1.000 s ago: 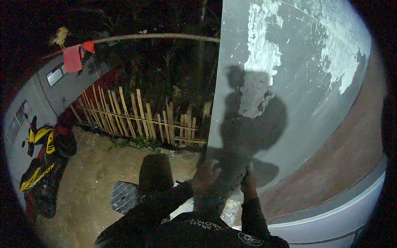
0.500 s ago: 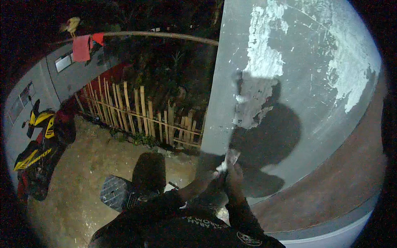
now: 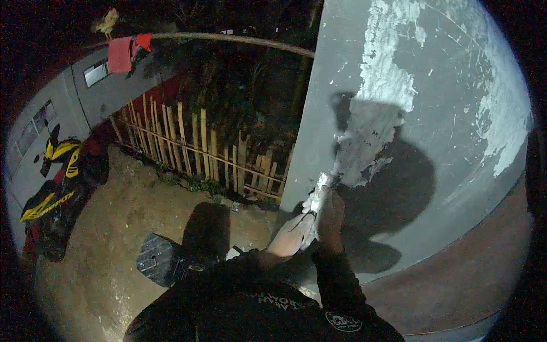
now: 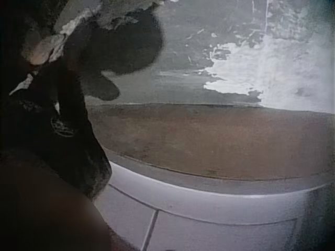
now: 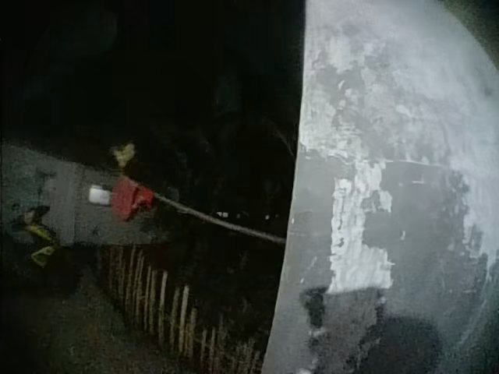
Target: The person applies white plaster to a curved wall using a trowel, spreading and smoothing the material in vertical strokes. The person repeatedly scoops plaster from a container and applies it to the wall surface.
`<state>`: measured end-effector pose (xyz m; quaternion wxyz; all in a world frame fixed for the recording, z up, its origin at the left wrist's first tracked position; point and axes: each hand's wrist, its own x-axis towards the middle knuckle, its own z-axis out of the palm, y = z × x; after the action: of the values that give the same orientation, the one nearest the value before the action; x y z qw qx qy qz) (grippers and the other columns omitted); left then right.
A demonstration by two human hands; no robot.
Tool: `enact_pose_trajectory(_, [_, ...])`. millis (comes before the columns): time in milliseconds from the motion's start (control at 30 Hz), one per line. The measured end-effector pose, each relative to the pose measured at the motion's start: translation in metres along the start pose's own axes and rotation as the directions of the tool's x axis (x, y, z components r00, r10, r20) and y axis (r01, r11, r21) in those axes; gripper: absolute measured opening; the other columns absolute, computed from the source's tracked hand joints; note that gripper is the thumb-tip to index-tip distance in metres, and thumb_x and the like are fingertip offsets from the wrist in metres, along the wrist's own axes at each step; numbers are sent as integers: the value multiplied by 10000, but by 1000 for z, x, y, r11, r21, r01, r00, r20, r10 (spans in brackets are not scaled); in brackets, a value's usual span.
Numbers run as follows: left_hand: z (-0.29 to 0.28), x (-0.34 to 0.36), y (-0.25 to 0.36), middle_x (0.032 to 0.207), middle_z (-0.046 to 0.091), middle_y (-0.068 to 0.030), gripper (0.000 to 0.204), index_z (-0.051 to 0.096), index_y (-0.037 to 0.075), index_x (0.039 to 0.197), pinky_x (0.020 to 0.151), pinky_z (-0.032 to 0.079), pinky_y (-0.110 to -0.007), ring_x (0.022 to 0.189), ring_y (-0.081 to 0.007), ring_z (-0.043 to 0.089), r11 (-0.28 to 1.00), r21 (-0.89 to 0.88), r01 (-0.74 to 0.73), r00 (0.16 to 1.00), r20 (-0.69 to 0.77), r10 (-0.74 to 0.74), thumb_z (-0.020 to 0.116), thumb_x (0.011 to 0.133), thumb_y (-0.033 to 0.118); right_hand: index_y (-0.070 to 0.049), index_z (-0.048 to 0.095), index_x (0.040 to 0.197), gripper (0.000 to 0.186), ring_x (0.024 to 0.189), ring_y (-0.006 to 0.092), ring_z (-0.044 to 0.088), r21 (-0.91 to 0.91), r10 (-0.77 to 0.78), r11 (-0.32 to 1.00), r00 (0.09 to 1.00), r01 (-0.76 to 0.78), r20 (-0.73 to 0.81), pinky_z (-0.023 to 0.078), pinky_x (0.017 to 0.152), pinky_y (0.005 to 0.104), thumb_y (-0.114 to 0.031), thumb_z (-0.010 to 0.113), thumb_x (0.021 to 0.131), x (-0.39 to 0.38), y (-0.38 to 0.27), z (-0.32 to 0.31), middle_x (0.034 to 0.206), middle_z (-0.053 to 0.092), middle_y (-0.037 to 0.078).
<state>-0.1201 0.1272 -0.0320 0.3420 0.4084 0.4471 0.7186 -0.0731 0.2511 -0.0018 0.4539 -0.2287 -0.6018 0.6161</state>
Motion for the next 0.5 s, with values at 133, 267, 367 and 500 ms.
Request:
enact_pose_trajectory(133, [-4,9,-46,738,531,-10,308,597,66,962,584,386,-317,640,-141,469,988,-118,104,994,-10,-106,446,1118,284,-11,633,964,337,631,173,616,134,112,984,992,-118,50,501,592,334,-314,520,1059,-6,7,1,753,618,53])
enact_pose_trajectory(267, [-18,13,-70,851,612,-118,281,634,38,1015,671,456,-399,736,-275,559,821,569,-39,995,-52,83,476,1078,261,8,636,951,332,622,163,607,-21,100,995,995,-101,-20,477,584,337,-289,523,1049,-6,5,0,738,621,58])
enact_pose_trajectory(367, [-22,15,-63,1046,677,-194,252,667,54,1107,806,527,-465,941,-384,650,519,847,-114,983,19,184,563,977,244,19,631,953,331,609,166,603,-194,26,981,1000,-28,-12,473,580,348,-274,514,1054,-1,-3,2,721,617,67])
enact_pose_trajectory(500, [-11,14,-42,975,670,-215,263,654,-5,1098,755,515,-460,873,-396,644,587,792,-167,955,-18,296,490,1077,200,35,622,968,333,607,180,609,-251,16,968,999,-28,-50,481,591,372,-259,500,1065,0,-20,10,704,604,78])
